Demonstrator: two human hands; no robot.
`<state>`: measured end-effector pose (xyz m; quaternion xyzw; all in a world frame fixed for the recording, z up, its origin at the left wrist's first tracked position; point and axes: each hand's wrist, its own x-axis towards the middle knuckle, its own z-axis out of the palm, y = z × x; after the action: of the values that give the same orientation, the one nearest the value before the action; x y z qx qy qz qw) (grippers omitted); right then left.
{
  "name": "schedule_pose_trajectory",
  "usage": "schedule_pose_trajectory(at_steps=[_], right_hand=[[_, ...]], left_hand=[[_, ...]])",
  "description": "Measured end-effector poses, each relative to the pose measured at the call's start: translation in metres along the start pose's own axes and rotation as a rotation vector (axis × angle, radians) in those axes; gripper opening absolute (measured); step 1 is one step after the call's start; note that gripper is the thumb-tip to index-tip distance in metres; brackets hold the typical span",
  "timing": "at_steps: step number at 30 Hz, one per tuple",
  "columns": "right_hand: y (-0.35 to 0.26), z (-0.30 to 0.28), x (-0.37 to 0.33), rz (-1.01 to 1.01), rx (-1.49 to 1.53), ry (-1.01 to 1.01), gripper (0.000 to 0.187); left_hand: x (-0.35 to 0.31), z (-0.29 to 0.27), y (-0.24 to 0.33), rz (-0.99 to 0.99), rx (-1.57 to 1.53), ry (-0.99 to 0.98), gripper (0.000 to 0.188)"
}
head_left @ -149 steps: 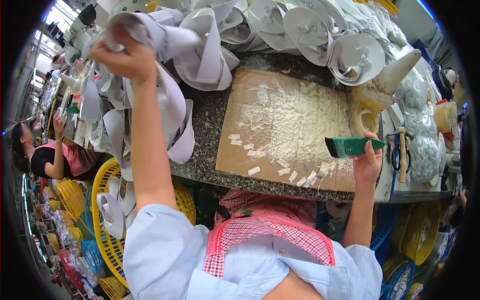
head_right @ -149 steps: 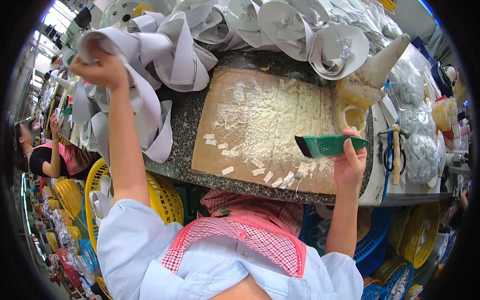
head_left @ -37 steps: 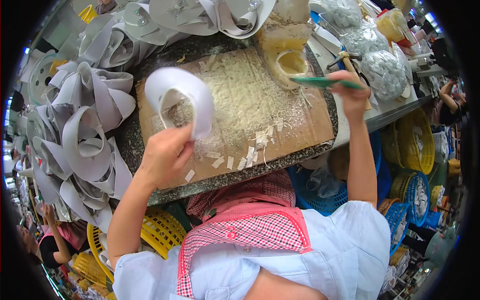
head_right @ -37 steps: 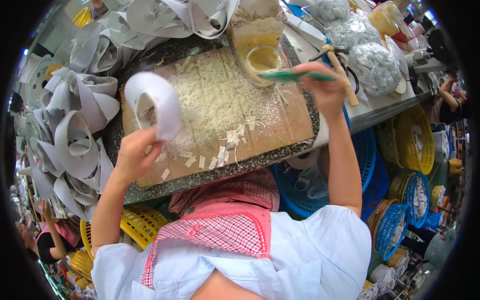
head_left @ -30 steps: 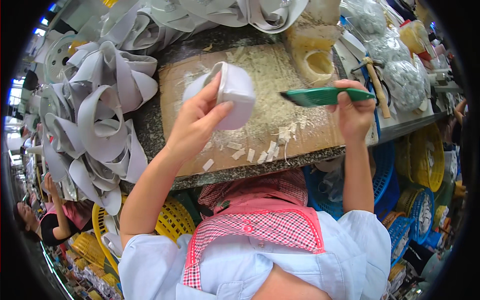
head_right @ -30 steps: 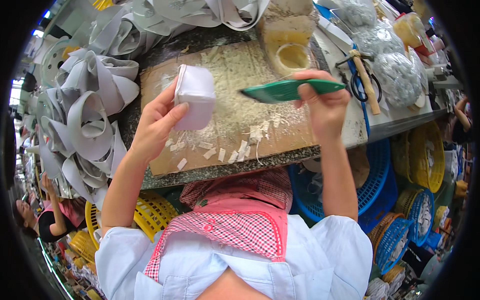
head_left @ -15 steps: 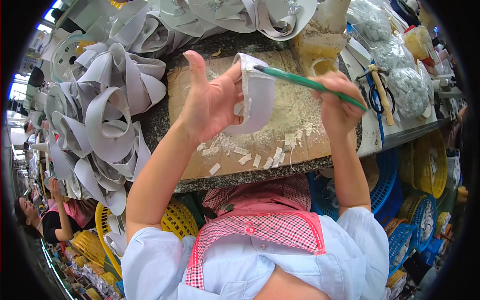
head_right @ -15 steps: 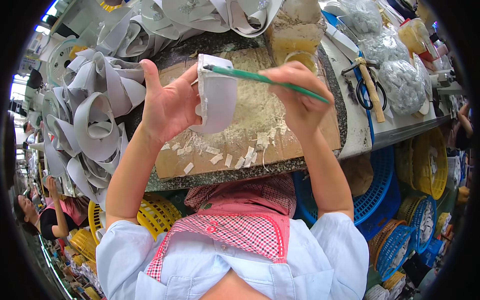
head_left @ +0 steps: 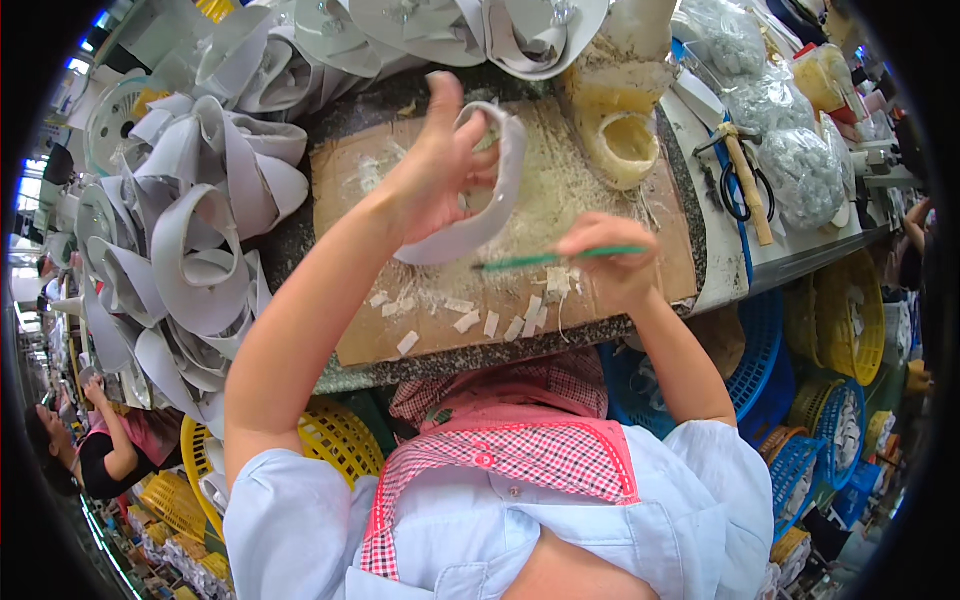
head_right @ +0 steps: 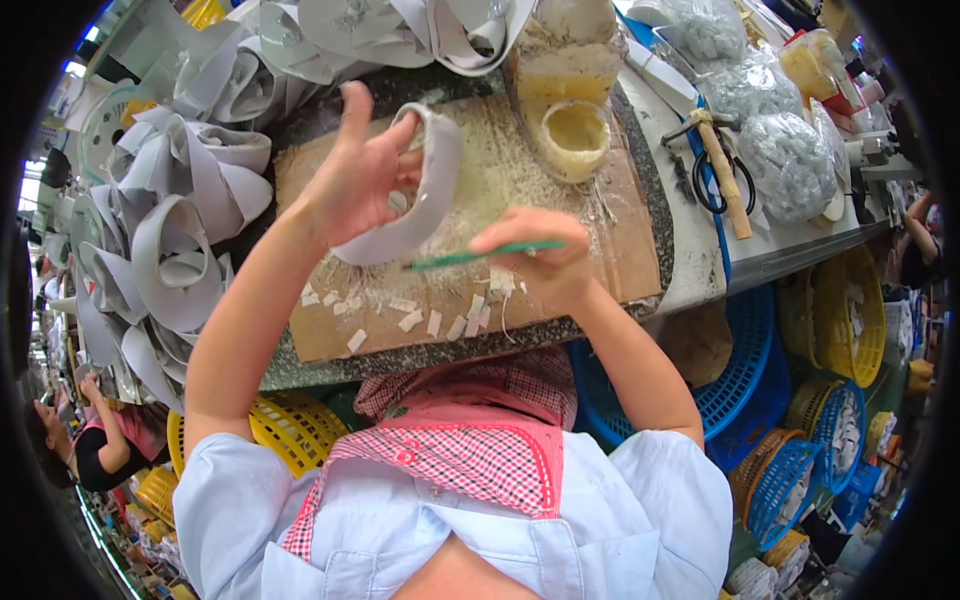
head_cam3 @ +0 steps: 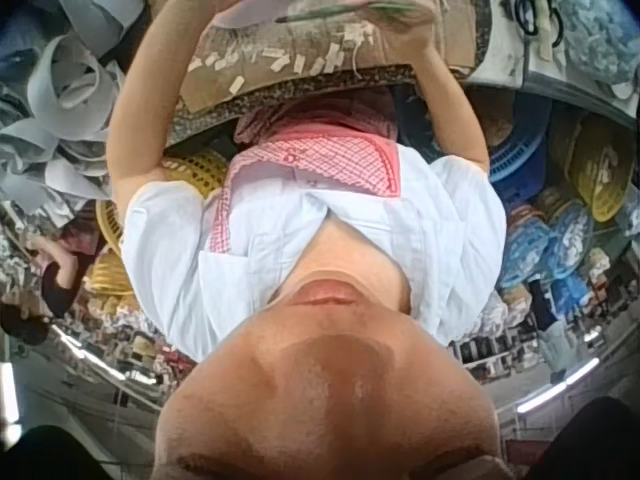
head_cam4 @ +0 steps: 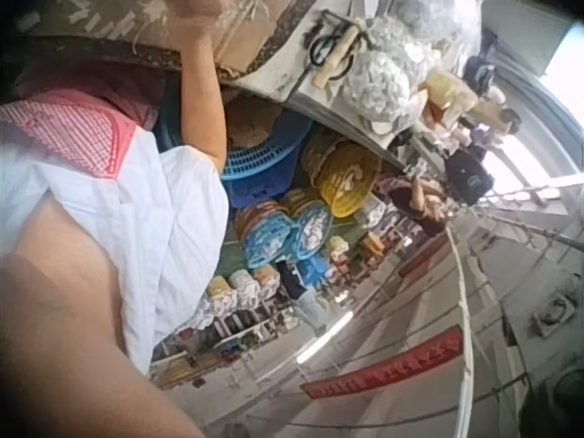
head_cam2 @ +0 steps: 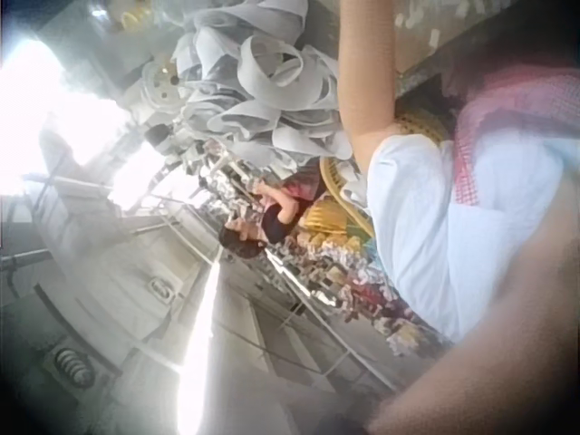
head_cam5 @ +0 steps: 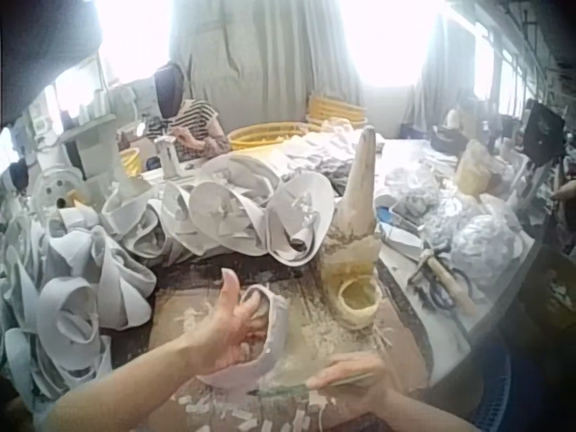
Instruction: The person applies adhesive to shoe components using a hand brush.
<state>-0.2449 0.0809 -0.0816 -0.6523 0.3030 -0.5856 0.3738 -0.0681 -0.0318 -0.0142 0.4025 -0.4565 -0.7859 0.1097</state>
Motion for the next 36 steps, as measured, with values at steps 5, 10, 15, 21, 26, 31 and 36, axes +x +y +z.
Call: schedule_pose_trajectory(at_steps=[5,10,15,21,26,31,36], right_hand=[[-0.01,-0.003,0.003,-0.134,-0.169,0.097,0.016],[-0.012,0.029,0.017,-0.333,-0.331,-0.075,0.02],[-0.002,0.053,0.037,-0.544,-0.618,-0.278,0.021],[-0.018,0.004,0.017,-0.333,-0.832,-0.316,0.024],[-0.043,0.026,0.026,-0.409,-0.545,-0.237,0.015],[-0.025,0.003,0.018,-0.332,-0.801,-0.274,0.021],[-0.064,-0.034,-0.016,-0.177,-0.867,-0.131,0.014]], left_hand=[[-0.013,0.015,0.013,0.214,1.078,0.153,0.059],[-0.06,-0.02,-0.013,0.472,1.146,0.587,0.052],[-0.062,-0.075,-0.073,0.355,1.021,0.754,0.04],[-0.049,-0.068,-0.084,0.49,0.341,0.635,0.02],[-0.039,-0.06,-0.076,0.556,0.033,0.434,0.013],[-0.022,-0.043,-0.064,0.485,-0.006,0.348,0.018],[-0.019,-0.048,-0.073,0.313,-0.414,-0.023,0.034]])
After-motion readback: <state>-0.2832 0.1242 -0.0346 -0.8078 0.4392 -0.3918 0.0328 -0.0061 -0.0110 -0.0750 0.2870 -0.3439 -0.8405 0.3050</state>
